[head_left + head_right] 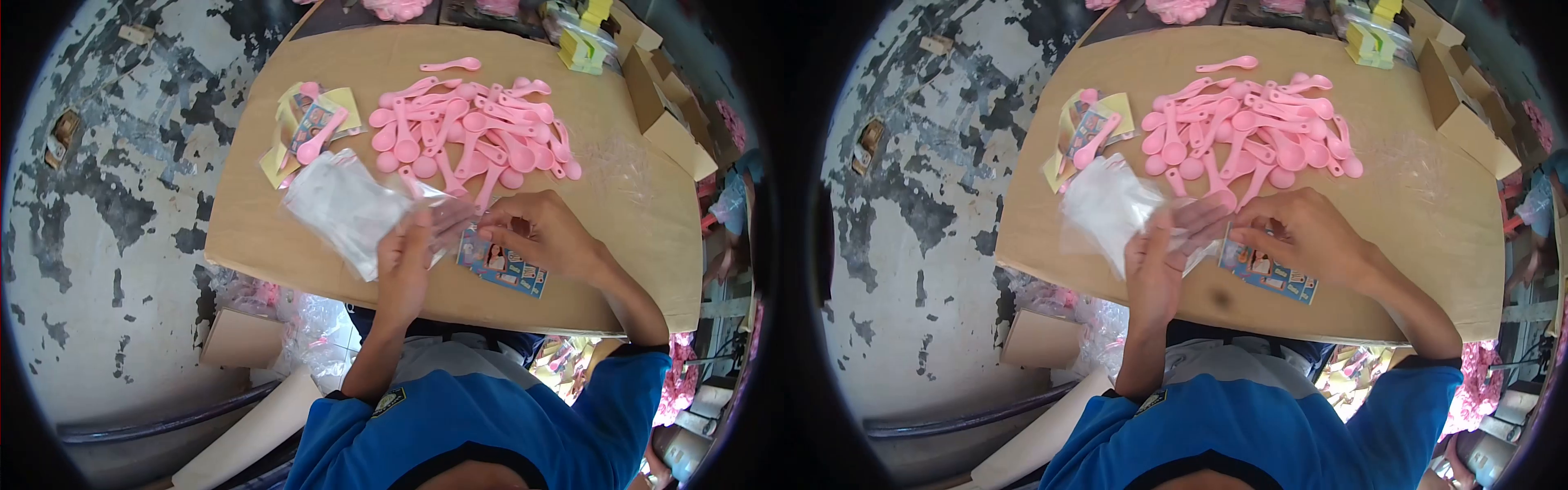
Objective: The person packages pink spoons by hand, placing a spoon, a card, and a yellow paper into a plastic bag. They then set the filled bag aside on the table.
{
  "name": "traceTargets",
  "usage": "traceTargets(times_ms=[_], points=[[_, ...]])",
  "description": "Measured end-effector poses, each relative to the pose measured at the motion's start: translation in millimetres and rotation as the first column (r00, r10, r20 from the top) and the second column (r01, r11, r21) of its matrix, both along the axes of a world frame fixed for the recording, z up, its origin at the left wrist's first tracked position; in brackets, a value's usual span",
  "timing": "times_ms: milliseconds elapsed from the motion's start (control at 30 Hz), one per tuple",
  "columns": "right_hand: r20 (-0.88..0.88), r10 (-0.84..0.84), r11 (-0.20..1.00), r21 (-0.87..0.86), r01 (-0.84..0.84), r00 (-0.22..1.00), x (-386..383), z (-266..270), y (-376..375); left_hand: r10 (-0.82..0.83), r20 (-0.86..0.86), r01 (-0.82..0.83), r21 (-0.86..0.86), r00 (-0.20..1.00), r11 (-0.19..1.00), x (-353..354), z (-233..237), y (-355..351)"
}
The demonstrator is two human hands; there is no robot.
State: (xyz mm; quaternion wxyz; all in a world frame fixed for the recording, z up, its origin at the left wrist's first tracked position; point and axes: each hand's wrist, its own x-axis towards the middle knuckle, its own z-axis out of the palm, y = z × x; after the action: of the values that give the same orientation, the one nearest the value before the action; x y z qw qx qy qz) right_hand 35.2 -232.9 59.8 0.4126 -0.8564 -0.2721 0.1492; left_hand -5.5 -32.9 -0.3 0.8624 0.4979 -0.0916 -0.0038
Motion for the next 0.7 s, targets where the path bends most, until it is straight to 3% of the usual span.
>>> traceTargets(times_ms=[33, 67, 133, 233, 333, 400, 467, 533, 633, 700], points=[[0.295, -0.013, 1.0, 0.005, 0.012, 0.956, 1, -20, -13, 0.012, -0.026, -0.015, -0.099, 1.0, 0.995, 1, 7, 1], [0.291, -0.014, 0.999, -0.046, 0.028, 0.957, 1, -32, -25, 0.024, -0.057, -0.035, -0.197, 0.998, 0.98, 1, 11, -1], [0.292, -0.004, 0.988, -0.148, 0.049, 0.956, 2, -42, -35, 0.203, -0.057, -0.207, -0.083, 0.978, 0.975, 3, 10, -10], [-0.047, -0.106, 0.978, -0.187, 0.096, 0.993, 8, -28, -38, 0.197, -0.062, -0.196, 0.028, 0.978, 0.98, 5, 7, -11], [0.224, 0.007, 0.981, -0.193, 0.038, 0.975, 10, -42, -45, 0.262, -0.021, -0.261, 0.055, 0.965, 0.964, 5, 0, -15], [0.482, -0.034, 0.999, -0.001, 0.039, 0.875, 15, -50, -42, 0.276, -0.023, -0.276, 0.013, 0.961, 0.961, 6, -2, -14], [0.444, -0.123, 0.986, 0.155, 0.059, 0.888, 16, -42, -40, 0.285, -0.02, -0.285, -0.079, 0.958, 0.955, 8, 4, -14], [0.088, -0.203, 0.954, 0.243, 0.176, 0.975, 7, -14, -39, 0.303, -0.036, -0.305, -0.132, 0.952, 0.943, 8, 11, -18], [0.025, -0.133, 0.953, 0.277, 0.121, 0.991, -3, -11, -37, 0.313, -0.083, -0.322, -0.134, 0.946, 0.937, 8, 17, -25], [0.077, -0.107, 0.957, 0.278, 0.082, 0.991, -6, -10, -30, 0.277, -0.111, -0.289, -0.116, 0.954, 0.95, 8, 17, -26]])
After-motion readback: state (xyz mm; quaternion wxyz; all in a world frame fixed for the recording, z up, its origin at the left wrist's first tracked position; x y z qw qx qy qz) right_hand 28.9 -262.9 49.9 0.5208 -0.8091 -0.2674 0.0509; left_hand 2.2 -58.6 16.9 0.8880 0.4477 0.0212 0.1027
